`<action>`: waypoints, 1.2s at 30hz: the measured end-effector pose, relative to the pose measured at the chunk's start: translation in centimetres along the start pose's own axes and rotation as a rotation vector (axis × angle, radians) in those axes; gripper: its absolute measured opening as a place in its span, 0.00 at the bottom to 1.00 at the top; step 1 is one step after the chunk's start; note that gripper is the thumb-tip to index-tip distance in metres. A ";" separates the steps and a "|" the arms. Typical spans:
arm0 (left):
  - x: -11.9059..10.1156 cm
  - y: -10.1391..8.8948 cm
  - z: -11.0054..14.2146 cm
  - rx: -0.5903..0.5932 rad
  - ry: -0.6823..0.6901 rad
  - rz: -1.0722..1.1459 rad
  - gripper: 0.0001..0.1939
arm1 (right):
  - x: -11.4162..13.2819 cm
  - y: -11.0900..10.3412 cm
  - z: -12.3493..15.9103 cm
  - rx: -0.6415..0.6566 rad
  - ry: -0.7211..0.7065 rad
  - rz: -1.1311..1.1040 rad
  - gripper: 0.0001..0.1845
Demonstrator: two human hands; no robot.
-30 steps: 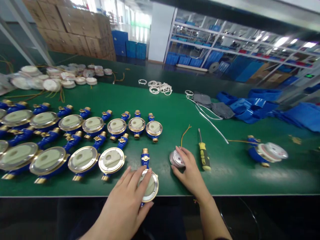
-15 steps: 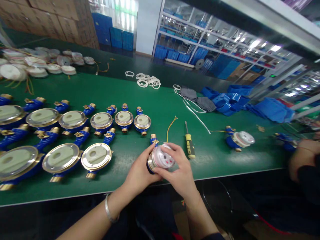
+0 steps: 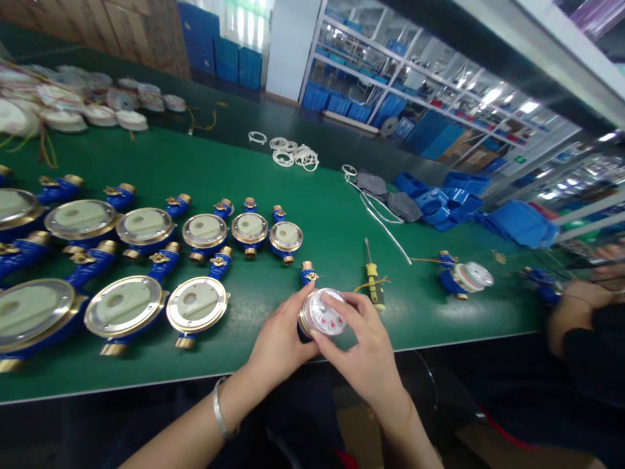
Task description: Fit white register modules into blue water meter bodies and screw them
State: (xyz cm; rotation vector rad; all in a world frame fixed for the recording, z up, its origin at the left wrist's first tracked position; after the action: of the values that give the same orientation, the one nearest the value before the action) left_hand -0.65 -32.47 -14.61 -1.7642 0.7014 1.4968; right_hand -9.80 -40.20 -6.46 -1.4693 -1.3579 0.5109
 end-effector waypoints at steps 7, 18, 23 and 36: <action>-0.1 -0.2 -0.1 0.008 0.033 0.020 0.38 | 0.2 -0.3 0.0 -0.035 0.026 -0.014 0.23; -0.3 -0.2 0.1 0.021 0.050 0.032 0.35 | -1.3 1.0 0.6 -0.055 0.087 -0.161 0.21; -0.5 0.1 0.2 0.015 0.076 0.025 0.34 | -1.6 1.2 0.4 -0.030 0.097 -0.211 0.22; 3.4 1.2 -0.3 -0.160 0.295 -0.064 0.40 | -3.0 -1.1 -5.8 0.149 -0.036 -0.133 0.35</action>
State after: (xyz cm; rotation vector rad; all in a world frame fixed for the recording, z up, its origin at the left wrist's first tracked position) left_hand -0.76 -33.31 -18.11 -2.1374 0.6764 1.2927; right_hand -6.31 -45.35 -4.21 -1.2459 -1.4044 0.5424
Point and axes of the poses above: each hand's wrist, its own z-axis away from the middle knuckle, its own y-axis out of the palm, x = y × z, the point moved 8 cm from there along -z, towards the middle knuckle, and after that the axes turned 9 degrees about z, right-handed, at the moved point
